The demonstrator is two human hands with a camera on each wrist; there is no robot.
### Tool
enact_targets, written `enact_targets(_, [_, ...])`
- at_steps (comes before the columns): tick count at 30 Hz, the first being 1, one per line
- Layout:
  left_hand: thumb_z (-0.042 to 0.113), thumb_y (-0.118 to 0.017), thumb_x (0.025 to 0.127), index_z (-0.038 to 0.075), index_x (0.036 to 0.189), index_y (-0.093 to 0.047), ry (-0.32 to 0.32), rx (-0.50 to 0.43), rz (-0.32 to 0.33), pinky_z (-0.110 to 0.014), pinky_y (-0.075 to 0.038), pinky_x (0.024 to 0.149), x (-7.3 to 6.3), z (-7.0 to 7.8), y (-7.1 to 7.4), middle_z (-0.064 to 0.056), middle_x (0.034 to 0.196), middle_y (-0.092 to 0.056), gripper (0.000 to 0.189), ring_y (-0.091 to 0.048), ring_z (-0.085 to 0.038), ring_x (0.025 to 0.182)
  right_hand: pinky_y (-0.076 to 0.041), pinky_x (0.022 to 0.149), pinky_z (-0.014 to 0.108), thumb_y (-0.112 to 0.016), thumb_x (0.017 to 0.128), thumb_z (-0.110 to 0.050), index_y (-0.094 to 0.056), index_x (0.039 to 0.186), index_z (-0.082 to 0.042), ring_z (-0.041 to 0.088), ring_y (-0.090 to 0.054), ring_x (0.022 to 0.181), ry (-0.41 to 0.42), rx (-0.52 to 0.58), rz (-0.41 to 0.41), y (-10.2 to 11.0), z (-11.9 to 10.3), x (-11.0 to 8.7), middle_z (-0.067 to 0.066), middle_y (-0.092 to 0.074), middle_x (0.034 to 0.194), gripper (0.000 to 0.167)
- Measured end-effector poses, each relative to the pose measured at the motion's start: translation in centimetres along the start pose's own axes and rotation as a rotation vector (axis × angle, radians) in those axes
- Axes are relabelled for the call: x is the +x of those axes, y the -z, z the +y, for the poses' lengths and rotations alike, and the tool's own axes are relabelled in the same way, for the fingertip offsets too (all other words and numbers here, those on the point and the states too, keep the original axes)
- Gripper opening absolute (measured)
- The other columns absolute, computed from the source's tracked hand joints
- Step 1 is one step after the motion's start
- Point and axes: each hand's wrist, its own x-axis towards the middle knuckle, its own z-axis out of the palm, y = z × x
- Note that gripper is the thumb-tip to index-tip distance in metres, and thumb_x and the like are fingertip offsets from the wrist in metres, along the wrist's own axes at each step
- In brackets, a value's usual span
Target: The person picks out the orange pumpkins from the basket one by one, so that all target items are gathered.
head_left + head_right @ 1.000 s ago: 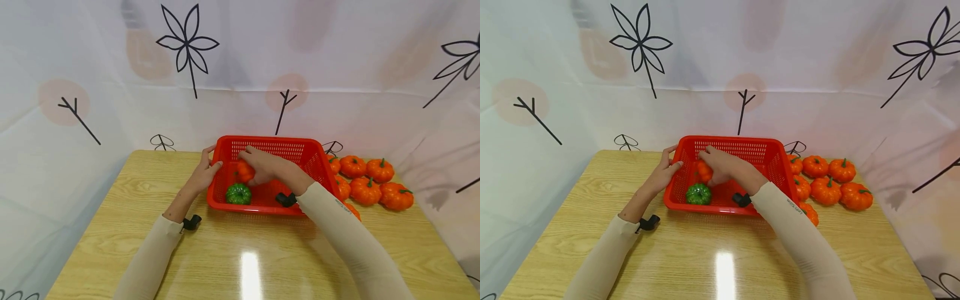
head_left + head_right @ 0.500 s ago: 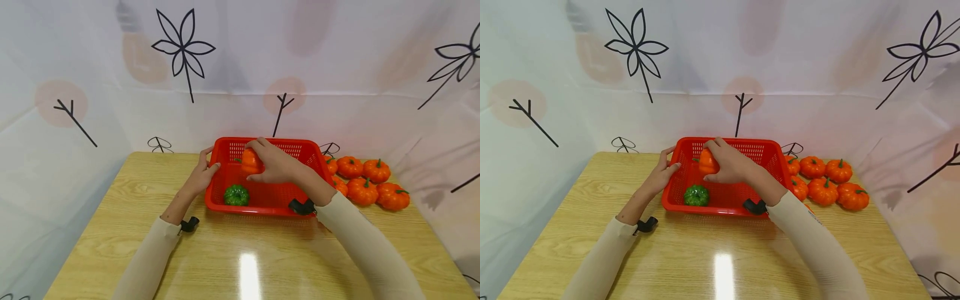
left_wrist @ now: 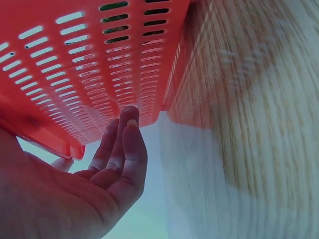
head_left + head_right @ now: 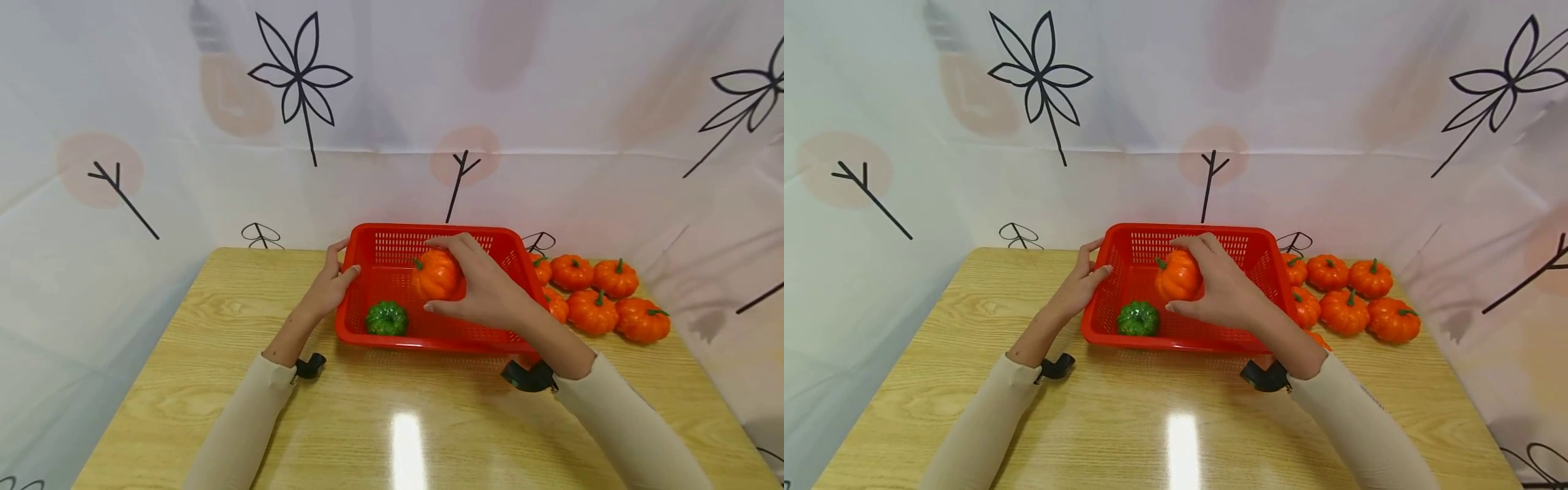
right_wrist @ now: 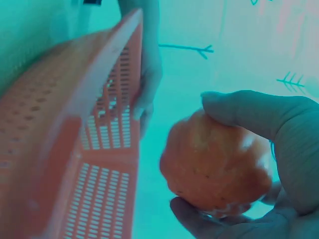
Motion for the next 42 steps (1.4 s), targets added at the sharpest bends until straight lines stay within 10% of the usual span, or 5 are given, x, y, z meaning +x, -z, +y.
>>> enact_targets(10, [0.028, -0.048, 0.112, 0.023, 0.169, -0.016, 0.036, 0.023, -0.005, -0.047, -0.066, 0.081, -0.2, -0.4, -0.2, -0.024, 0.121, -0.054, 0.066, -0.072, -0.037, 0.1, -0.059, 0.094, 0.05, -0.095, 0.08, -0.024, -0.05, 0.147, -0.017, 0.023, -0.055, 0.122, -0.008, 0.054, 0.124, 0.5, 2.0, -5.0, 0.003, -0.049, 0.142, 0.081])
enact_targets(23, [0.027, -0.048, 0.112, 0.023, 0.168, -0.015, 0.026, 0.011, 0.007, -0.046, -0.066, 0.08, -0.2, -0.2, 0.1, -0.025, 0.122, -0.054, 0.066, -0.073, -0.04, 0.1, -0.051, 0.093, 0.011, -0.095, 0.08, -0.01, -0.049, 0.152, -0.018, 0.007, -0.056, 0.12, -0.099, 0.16, 0.242, 2.1, 5.2, -10.4, -0.005, -0.053, 0.144, 0.086])
enact_targets(42, [0.024, -0.047, 0.112, 0.02, 0.169, -0.014, 0.002, -0.007, -0.005, -0.047, -0.066, 0.08, 0.0, 0.0, 0.0, -0.026, 0.124, -0.054, 0.066, -0.073, -0.041, 0.102, -0.038, 0.091, 0.0, -0.094, 0.079, -0.007, -0.042, 0.149, -0.007, -0.008, -0.047, 0.117, -0.213, 0.057, 0.334, 4.3, 10.2, -16.7, -0.009, -0.049, 0.137, 0.087])
